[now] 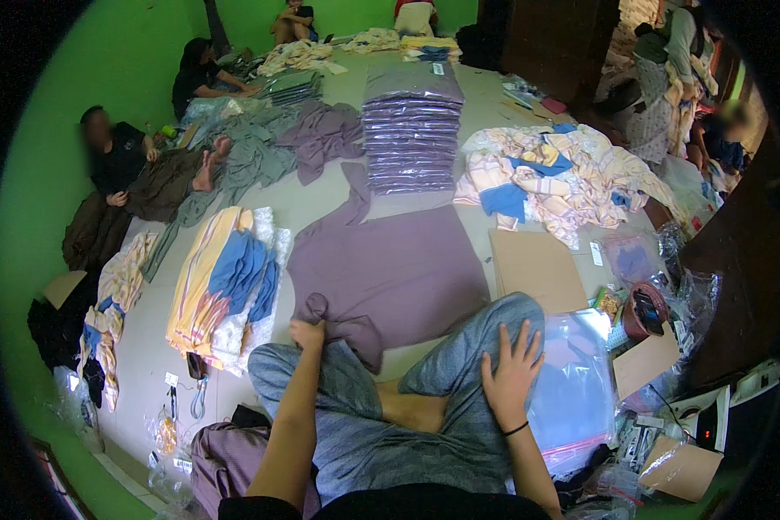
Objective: The person folds a purple garment on the floor, places it into a clear plastic bag, and seals it. They then fold another purple garment using a cardboard template for alignment and pack it into a plastic bag. The process is repeated for multiple garments.
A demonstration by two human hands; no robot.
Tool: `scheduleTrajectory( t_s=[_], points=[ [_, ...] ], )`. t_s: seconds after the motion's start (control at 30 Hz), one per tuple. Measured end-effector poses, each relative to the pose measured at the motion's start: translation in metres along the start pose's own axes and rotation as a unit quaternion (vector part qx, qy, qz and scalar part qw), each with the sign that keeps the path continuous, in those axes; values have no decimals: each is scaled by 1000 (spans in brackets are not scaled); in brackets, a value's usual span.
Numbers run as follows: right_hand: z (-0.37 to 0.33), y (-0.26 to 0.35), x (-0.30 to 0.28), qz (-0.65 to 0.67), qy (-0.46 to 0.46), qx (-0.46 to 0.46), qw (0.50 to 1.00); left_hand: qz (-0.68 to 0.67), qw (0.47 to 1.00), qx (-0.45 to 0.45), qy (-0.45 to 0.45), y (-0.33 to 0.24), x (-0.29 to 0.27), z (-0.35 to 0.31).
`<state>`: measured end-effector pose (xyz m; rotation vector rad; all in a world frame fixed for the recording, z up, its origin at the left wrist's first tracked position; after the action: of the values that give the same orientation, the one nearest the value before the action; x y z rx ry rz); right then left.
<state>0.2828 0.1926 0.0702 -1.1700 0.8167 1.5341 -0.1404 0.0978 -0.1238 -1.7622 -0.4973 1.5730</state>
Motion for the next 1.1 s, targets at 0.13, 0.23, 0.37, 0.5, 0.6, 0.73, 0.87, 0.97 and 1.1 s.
scheduleTrajectory(
  t_s=[0.13,0.23,0.37,0.5,0.6,0.73,0.87,0.97,1.1],
  points=[
    [0,-6,11,8,15,2,1000,-159,969,-83,170,-9,13,13],
    [8,-17,34,31,41,29,998,-427,865,-75,252,-78,-30,3],
    [14,-29,67,65,72,45,994,-429,785,104,435,-171,-149,-57],
    [23,-33,85,79,81,46,993,-99,570,128,806,-158,-197,-177],
    [46,-31,96,84,64,14,994,18,445,103,889,-114,-179,-233],
    [107,-22,158,49,165,-35,984,-53,575,129,806,-110,-100,-178],
    [143,-22,238,-81,229,-1,970,-62,842,174,507,-107,-16,-58],
    [156,-22,278,-44,245,-41,968,126,912,200,334,-73,20,-10],
    [165,-69,276,73,235,-103,964,167,909,102,369,-11,35,17]
  ],
)
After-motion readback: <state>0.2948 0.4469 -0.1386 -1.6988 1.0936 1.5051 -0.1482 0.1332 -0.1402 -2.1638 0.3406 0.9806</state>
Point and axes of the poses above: each hand's wrist, its own z-axis towards the middle knuckle, its own x-axis out of the palm, y = z × x, the point moved 8 cm from there along z, towards the middle knuckle, and after that the axes turned 15 degrees about -z, right-handed, at the moved point
